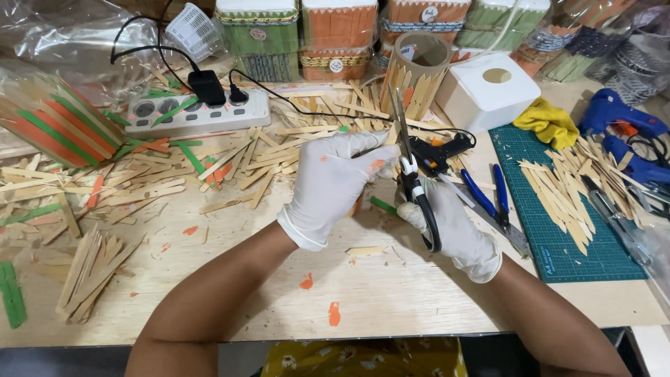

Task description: Constructing small decorative items by cutting popsicle sticks to size and joining them with hot glue and tape.

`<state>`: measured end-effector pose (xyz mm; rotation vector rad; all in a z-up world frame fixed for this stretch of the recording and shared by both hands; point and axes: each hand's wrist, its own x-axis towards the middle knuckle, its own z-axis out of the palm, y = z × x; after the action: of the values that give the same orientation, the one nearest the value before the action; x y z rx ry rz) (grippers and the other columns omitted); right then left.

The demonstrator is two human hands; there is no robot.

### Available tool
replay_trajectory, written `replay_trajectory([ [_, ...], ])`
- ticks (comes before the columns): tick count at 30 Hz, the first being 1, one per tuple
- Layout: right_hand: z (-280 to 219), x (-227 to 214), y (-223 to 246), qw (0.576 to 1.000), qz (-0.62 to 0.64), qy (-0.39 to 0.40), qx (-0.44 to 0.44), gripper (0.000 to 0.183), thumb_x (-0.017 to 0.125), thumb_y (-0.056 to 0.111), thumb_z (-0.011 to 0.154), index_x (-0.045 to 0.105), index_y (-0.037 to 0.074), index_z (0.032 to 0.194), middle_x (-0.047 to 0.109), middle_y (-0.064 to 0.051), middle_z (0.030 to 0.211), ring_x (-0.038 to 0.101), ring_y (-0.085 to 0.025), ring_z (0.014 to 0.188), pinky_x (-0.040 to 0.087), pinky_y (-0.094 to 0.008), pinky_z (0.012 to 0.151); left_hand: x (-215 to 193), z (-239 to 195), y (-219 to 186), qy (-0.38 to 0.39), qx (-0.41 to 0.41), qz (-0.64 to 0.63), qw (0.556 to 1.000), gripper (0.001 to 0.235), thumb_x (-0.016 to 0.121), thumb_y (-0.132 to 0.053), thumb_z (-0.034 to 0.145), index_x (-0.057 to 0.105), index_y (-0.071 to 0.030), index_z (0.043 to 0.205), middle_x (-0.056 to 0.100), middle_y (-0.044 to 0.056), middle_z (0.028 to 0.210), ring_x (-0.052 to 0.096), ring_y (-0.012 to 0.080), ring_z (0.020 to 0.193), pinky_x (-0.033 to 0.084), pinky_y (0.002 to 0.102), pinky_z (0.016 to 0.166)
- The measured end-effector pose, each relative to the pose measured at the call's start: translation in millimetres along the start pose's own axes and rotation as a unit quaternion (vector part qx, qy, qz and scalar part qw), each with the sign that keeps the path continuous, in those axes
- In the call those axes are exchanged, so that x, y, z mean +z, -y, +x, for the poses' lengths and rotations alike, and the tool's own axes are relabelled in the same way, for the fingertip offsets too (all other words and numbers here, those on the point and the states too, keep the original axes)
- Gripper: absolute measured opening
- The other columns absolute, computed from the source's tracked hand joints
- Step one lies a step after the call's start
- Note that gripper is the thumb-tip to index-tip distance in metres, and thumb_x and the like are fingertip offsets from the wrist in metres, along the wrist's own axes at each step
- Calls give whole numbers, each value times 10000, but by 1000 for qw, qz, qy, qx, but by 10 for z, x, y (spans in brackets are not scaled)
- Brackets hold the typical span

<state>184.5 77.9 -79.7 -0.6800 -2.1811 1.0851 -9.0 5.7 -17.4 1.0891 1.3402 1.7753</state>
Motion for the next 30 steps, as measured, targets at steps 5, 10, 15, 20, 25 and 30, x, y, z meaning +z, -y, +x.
replay_trajectory([
  [5,-2,1,95,1000,-3,4,-3,325,765,273,880,593,36,737,595,-106,603,596,-210,616,510,-389,619,12,10,28,-9,17,27,999,359,898,-78,742,763,-22,1070,751,225,933,748,180,691,581,224,478],
  [10,23,-8,95,1000,0,9,-14,313,747,242,887,587,31,720,584,-112,575,571,-188,610,507,-384,597,29,-10,-18,-18,29,38,999,372,908,-89,730,770,-41,1072,761,228,928,700,132,763,579,242,516],
  [15,40,-9,171,1000,-13,15,-18,319,733,257,889,600,19,725,606,-144,578,585,-227,573,510,-406,592,53,-7,-11,-20,30,30,999,345,899,-87,731,777,-47,1052,774,215,912,674,94,769,587,244,570],
  [20,50,1,285,1000,7,10,-13,339,718,263,906,575,26,709,560,-116,557,543,-187,589,497,-384,582,27,-34,-63,-20,15,22,999,360,894,-79,729,774,-38,1065,769,213,948,652,86,789,589,237,569],
  [25,64,8,254,1000,6,12,-11,328,728,235,899,569,32,697,566,-105,548,556,-199,563,500,-378,578,7,-30,-40,-21,14,47,999,367,898,-91,726,777,-52,1070,770,220,981,681,121,853,607,266,597],
  [30,41,-1,185,1000,14,-6,2,347,747,278,903,575,51,704,548,-67,557,548,-186,573,495,-353,589,5,-15,11,-3,23,68,997,369,906,-117,728,790,-107,1078,771,219,1043,712,164,901,597,306,677],
])
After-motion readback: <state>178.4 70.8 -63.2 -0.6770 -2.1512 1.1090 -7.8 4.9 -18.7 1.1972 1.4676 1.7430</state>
